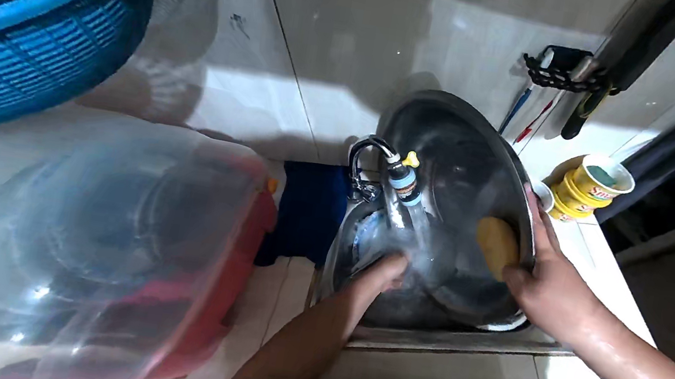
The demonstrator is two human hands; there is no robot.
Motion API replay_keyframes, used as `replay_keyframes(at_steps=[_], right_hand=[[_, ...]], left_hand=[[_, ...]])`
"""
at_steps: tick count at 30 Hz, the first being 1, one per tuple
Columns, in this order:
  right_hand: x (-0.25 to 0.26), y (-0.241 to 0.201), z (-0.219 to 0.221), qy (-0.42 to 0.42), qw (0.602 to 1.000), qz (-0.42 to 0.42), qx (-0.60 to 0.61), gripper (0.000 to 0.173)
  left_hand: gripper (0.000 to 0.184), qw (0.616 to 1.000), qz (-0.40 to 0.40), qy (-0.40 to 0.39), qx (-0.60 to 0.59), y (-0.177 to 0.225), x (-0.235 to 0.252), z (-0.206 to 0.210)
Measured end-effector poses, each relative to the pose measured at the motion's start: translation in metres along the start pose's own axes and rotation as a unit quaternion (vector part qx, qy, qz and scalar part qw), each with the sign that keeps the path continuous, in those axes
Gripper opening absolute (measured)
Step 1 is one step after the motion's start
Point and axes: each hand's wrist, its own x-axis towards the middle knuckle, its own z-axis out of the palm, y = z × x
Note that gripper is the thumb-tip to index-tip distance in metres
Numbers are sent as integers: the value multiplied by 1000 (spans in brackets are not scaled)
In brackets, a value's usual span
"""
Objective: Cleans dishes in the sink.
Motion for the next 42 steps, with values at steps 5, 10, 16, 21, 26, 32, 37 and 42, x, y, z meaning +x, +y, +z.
replay_keyframes(at_steps=[5, 10, 16, 21, 26, 32, 37, 42], right_hand=[[-14, -35, -9, 37, 992, -59, -102, 105], [-12, -32, -12, 52, 990, -63, -113, 106], [-18, -37, -25, 75, 986, -88, -119, 105], [-22, -44, -32, 95, 975, -132, -149, 101], [-21, -49, -47, 112, 977, -122, -134, 103], [-14, -20, -84, 79, 997, -19, 13, 80], [-8, 39, -87, -12, 962, 116, 249, 57], [-9, 117, -57, -11, 912, 218, 347, 35]], left_hand=[[44, 994, 40, -28, 99, 45, 0, 17], [49, 950, 90, -32, 297, 80, -10, 14], [49, 852, 136, -2, 505, 99, -28, -16], [45, 817, 125, 188, 531, 116, -37, -21], [37, 876, 312, 131, 343, 129, -18, -3], [35, 934, 312, 49, 167, 154, -21, 16], [35, 934, 308, 52, 171, 150, -3, 6], [35, 845, 316, 63, 427, 135, -23, -17]])
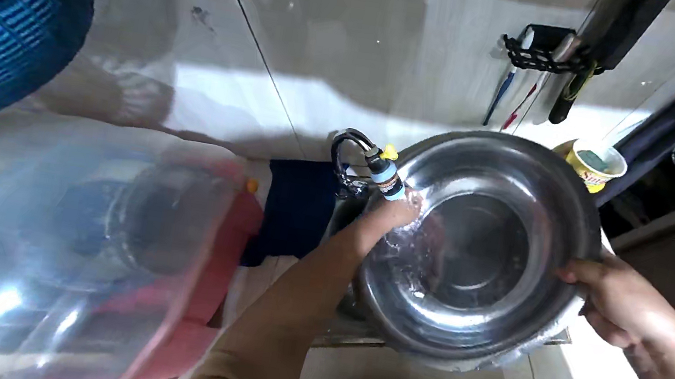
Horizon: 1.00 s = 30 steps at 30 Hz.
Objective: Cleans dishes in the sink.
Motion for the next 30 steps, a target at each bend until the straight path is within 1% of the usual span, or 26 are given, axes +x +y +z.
replay_keyframes(at_steps=[2, 4, 7, 9, 11, 13, 15, 17, 20, 22, 24, 26, 28, 30], right_hand=[[11, 30, -3, -7, 996, 15, 91, 40], [18, 60, -1, -17, 987, 33, 155, 40], [23, 102, 9, -30, 973, 78, 215, 37], [22, 123, 21, -25, 969, 89, 228, 35], [19, 134, 35, -24, 965, 103, 241, 33], [15, 137, 49, -23, 955, 120, 269, 30], [14, 144, 58, -25, 946, 118, 302, 26], [18, 159, 63, -38, 941, 99, 321, 21], [27, 184, 71, -46, 930, 59, 361, 21], [32, 193, 75, -40, 926, 26, 374, 27], [37, 192, 77, -26, 933, -13, 358, 33], [40, 184, 77, -11, 948, -58, 313, 41], [42, 174, 77, 19, 962, -92, 256, 46], [48, 171, 75, 43, 965, -134, 221, 48]], left_hand=[[40, 994, 9, -81, 74, -1, -15, -9], [51, 974, -2, -173, 144, -1, -29, -20], [49, 960, -23, -236, 151, -12, -42, -32], [49, 957, -52, -242, 154, -14, -48, -39], [50, 951, -69, -247, 173, -12, -55, -48], [50, 949, -61, -249, 186, -7, -65, -61], [49, 951, -48, -241, 185, 2, -76, -76], [43, 959, -39, -219, 178, 11, -88, -91], [36, 973, -18, -155, 171, 15, -104, -106], [34, 983, 2, -114, 145, 15, -116, -111], [31, 992, -3, -90, 93, 18, -131, -114], [32, 993, -54, -103, 35, 22, -145, -115], [40, 977, -152, -150, -19, 29, -154, -111], [47, 957, -217, -180, -75, 17, -156, -89]])
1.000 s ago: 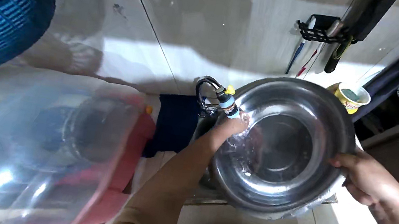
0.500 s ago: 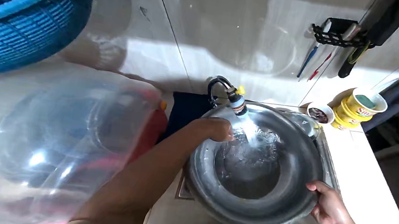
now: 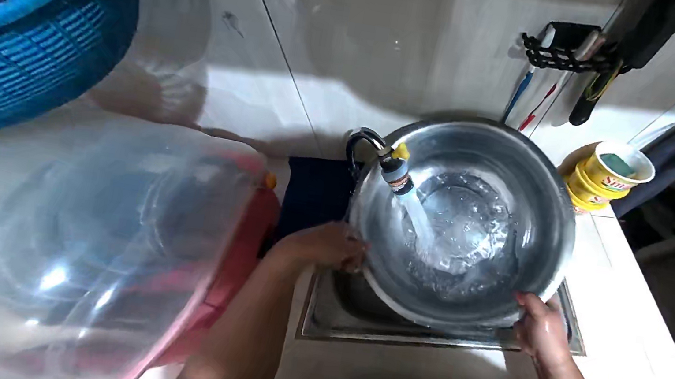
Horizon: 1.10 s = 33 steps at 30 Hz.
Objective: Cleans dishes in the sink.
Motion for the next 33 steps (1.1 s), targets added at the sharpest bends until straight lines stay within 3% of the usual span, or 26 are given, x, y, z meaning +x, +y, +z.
replay_keyframes(at_steps=[5, 9, 13, 18, 20, 24, 26, 28, 30, 31, 32, 33], right_hand=[[5, -6, 2, 2, 982, -144, -118, 51], [-17, -23, 22, -12, 947, -237, -215, 63], [-32, -46, 46, -56, 902, -293, -312, 84], [-47, -85, 68, -61, 843, -332, -419, 98], [-56, -110, 71, -61, 829, -311, -461, 97], [-67, -158, 70, -73, 822, -224, -518, 96], [-65, -183, 64, -83, 827, -173, -529, 90], [-59, -210, 57, -105, 861, -103, -487, 76], [-50, -235, 54, -113, 902, -26, -417, 62], [-46, -246, 53, -127, 915, 20, -383, 57], [-41, -256, 50, -137, 919, 60, -366, 53], [-34, -261, 44, -142, 918, 88, -359, 49]], left_hand=[[68, 986, 10, -29, -161, -47, 88, 80], [70, 928, 38, 37, -368, -40, 160, 131], [54, 883, 77, 70, -458, -7, 189, 141], [51, 862, 45, 128, -489, 28, 224, 135], [47, 870, 56, 181, -456, 37, 231, 123], [51, 908, 104, 311, -263, 44, 228, 92], [65, 906, 126, 363, -177, 45, 219, 81], [90, 912, 141, 374, -94, 47, 206, 74], [113, 932, 139, 332, -29, 46, 196, 70], [115, 952, 124, 279, 20, 45, 188, 69], [106, 969, 109, 209, 77, 47, 170, 67], [85, 976, 87, 139, 141, 54, 148, 63]])
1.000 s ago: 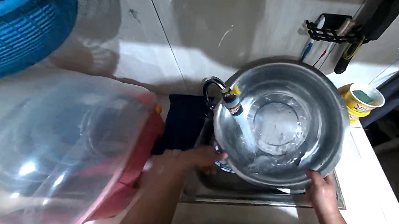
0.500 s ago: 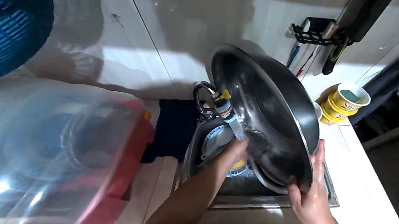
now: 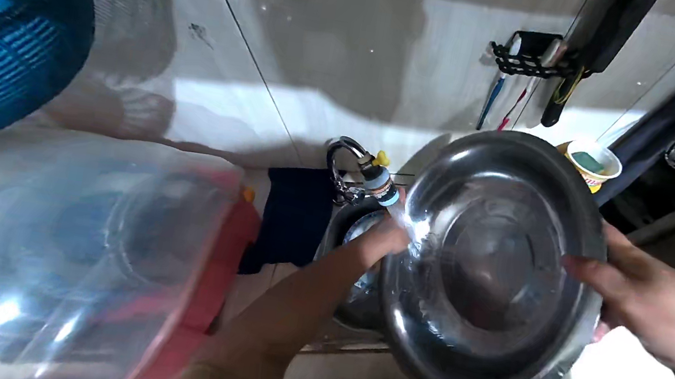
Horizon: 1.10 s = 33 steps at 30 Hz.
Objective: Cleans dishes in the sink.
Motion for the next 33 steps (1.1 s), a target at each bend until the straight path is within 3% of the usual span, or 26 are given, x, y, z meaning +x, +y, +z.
replay_keyframes(at_steps=[1, 2, 4, 7, 10, 12, 16, 19, 23, 27, 33], right_hand=[[6, 4, -10, -7, 1000, 18, 1, 43], [15, 12, -19, -8, 999, 34, -5, 40], [29, 28, -33, -13, 997, 74, -4, 39], [47, 63, -43, -60, 991, 111, 31, 41], [70, 122, -43, -96, 981, 124, 117, 45], [83, 164, -32, -102, 968, 133, 186, 45], [94, 226, 22, -137, 939, 158, 273, 42], [98, 241, 79, -198, 915, 182, 302, 39], [117, 264, 139, -283, 862, 185, 378, 48], [115, 252, 161, -226, 851, 130, 456, 46], [99, 216, 146, -36, 915, 44, 400, 49]], left_hand=[[74, 996, -12, -80, 46, 8, -18, -14], [75, 987, -28, -138, 74, 11, -32, -24], [98, 971, -62, -207, 106, 8, -52, -38], [116, 952, -101, -242, 155, -7, -65, -51], [99, 943, -116, -250, 190, -12, -87, -79], [84, 948, -128, -227, 182, -26, -94, -98], [78, 949, -122, -143, 254, -57, -98, -133], [77, 934, -107, -116, 320, -42, -116, -162], [83, 940, -88, -41, 326, -43, -127, -180], [91, 971, -63, 12, 231, -42, -137, -184], [76, 986, -33, 160, -28, -92, -116, -151]])
